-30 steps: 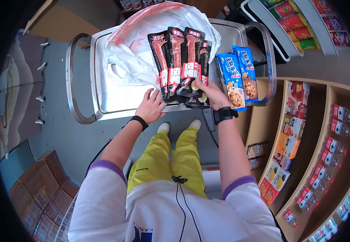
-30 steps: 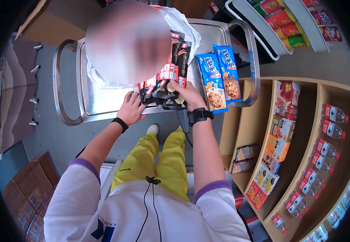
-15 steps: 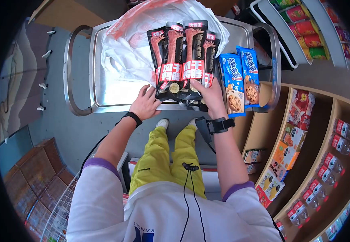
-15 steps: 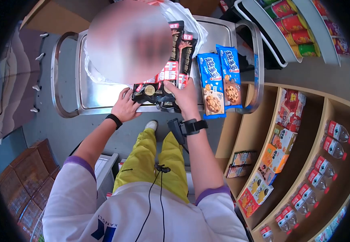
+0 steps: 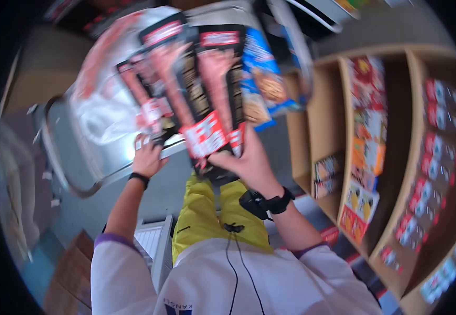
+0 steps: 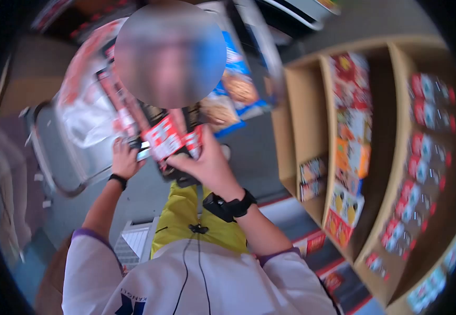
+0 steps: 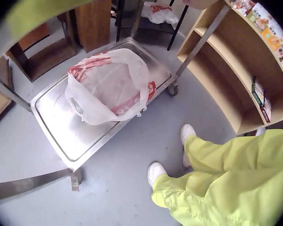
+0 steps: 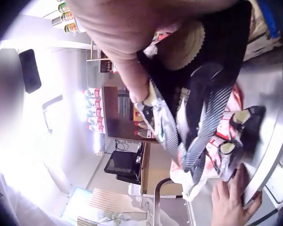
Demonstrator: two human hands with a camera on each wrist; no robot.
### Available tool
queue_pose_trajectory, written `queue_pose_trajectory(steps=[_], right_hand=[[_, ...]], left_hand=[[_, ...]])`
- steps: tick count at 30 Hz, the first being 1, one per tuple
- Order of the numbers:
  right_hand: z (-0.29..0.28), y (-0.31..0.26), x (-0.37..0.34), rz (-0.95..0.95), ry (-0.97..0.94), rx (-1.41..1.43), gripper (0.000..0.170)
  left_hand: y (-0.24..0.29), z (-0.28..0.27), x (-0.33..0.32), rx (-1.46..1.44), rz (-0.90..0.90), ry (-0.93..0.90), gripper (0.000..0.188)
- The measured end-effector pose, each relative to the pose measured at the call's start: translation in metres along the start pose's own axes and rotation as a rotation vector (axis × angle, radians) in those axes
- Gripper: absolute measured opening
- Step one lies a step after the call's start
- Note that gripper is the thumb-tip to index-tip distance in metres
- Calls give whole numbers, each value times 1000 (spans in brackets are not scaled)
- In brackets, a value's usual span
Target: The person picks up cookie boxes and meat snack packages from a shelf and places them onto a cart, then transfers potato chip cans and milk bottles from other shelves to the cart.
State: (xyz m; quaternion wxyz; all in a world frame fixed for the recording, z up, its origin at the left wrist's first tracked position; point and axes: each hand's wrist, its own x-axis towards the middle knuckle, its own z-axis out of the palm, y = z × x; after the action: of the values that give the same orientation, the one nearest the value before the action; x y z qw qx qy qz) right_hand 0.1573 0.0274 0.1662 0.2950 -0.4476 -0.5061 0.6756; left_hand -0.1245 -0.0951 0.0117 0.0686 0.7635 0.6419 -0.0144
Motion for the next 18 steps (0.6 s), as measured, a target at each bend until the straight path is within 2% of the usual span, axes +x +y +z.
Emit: queue_pose_trajectory(steps=[1,3,4,5,7,9,11,12,13,15,18], right_hand=[[-11,-1,-18,-20,-13,22,69],[-38,11,-58,69,-61,119,79],[-56,10,-80,194,-69,82,84],[-64,21,-101,137,10,170,81],[-95,41,-149,235,101,29,77],[-114,62,-189,295,310,206,70],[-135,80,-214,398,487,263,65],[-148,97,-223,437,543,324,57],[-160,120,-226,403,678,241,52],[-196,166,-218,384,833,325,48],[-278,257,-187,277,957,272,41]], left_hand=[[0,9,-2,28,-10,37,54],[2,4,-2,69,-2,16,53],[3,1,2,78,28,23,52],[2,4,3,79,47,85,52],[5,1,4,83,45,83,53],[3,4,3,95,56,93,55],[-5,15,-3,117,54,73,58],[-6,18,-3,119,67,89,59],[-7,18,-4,124,78,104,59],[-15,25,-9,136,71,64,65],[-14,24,-10,203,41,43,69]])
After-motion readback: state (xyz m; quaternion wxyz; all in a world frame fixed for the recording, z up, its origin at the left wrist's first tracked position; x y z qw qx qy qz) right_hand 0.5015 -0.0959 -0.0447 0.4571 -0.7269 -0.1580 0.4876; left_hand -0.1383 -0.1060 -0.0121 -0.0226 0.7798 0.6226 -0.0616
